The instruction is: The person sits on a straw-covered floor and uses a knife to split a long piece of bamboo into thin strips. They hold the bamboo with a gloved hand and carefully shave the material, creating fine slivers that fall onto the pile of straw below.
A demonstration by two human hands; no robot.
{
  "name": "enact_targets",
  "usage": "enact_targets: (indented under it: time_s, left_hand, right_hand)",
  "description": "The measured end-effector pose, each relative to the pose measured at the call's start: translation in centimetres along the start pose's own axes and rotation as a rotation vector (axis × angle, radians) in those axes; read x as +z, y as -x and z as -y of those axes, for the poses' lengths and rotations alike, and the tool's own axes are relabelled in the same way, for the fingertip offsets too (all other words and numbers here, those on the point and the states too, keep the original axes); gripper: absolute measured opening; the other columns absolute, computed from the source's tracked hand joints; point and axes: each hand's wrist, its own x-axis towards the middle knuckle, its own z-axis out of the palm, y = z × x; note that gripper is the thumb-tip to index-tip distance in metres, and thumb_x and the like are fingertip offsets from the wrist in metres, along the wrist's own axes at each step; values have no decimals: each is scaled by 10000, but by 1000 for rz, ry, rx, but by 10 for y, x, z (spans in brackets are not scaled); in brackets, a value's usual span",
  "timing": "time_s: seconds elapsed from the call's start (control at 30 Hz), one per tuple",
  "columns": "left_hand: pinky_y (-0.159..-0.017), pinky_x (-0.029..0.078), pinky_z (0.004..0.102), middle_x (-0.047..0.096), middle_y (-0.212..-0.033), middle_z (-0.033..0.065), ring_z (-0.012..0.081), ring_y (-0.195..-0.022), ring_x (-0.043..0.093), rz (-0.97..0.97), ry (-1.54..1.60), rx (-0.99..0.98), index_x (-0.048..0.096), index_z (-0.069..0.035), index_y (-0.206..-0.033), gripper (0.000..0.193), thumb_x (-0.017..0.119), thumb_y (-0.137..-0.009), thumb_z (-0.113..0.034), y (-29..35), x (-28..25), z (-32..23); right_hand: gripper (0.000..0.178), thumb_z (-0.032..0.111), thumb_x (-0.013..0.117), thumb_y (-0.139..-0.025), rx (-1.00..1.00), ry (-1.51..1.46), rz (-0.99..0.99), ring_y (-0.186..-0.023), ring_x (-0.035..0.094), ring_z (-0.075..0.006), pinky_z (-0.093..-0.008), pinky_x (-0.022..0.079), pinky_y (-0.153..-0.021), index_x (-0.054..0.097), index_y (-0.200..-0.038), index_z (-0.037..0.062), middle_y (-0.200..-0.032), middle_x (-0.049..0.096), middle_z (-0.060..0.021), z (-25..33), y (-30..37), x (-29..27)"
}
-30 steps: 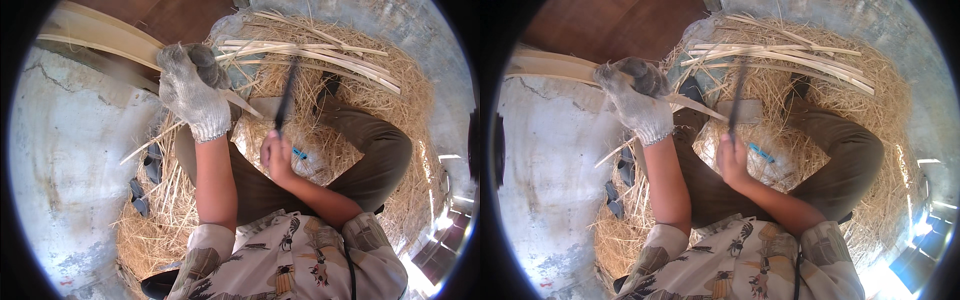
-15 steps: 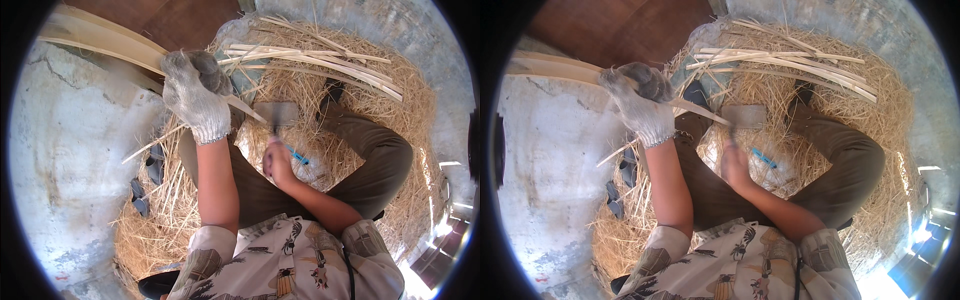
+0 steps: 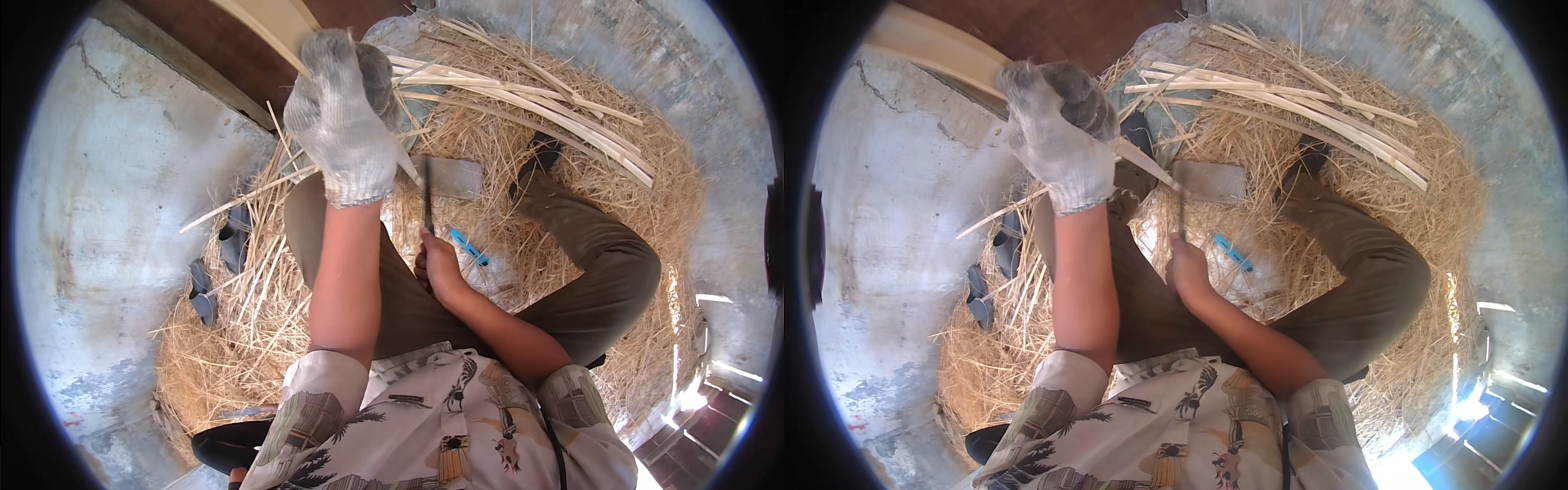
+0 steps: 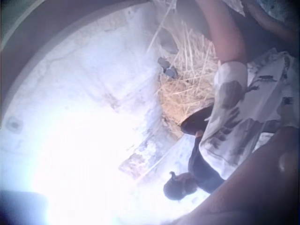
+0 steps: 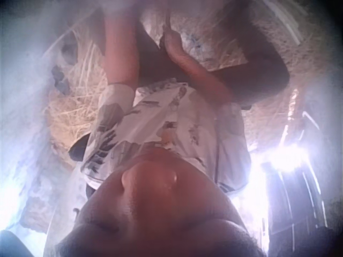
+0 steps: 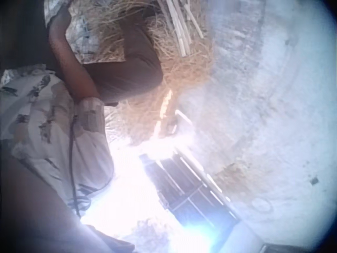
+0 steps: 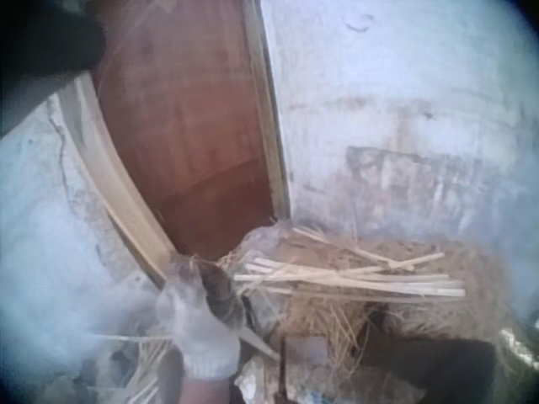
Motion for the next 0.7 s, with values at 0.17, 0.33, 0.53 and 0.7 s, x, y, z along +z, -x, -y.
enact_targets:
  time_s: [0.17,0.33,0.53,0.7]
  left_hand:
    - [-444,397,302,552,-673,67,156,-515,503,-69,-328,310,622,-35,-891,405,640,-973,-432,-13,-18,16]
    - [-561,480,299,645,-821,62,149,-684,595,-100,39,64,674,-13,-994,277,678,-967,-289,2,2,1]
    - [-619,474,286,655,-846,35,107,-727,578,-114,-246,157,679,-5,-981,241,678,-971,-246,-6,-12,4]
    - [-452,420,304,608,-719,87,169,-550,554,-133,34,38,636,-38,-912,330,657,-975,-360,-3,-3,1]
  right_hand:
    - [414,468,486,-1040,-184,-145,1,-417,377,-112,-295,311,-381,409,-807,135,-548,372,14,65,17,5]
    - [432,438,419,-1076,-733,-58,35,-452,423,-99,-272,351,-431,410,-779,125,-560,426,11,50,21,19]
    - [453,493,538,-1015,89,45,-177,-387,368,-110,-274,294,-352,397,-771,138,-537,366,26,25,2,2]
    - [383,442,473,-1057,-461,-148,32,-374,342,-107,-303,292,-334,410,-828,141,-549,384,16,87,27,19]
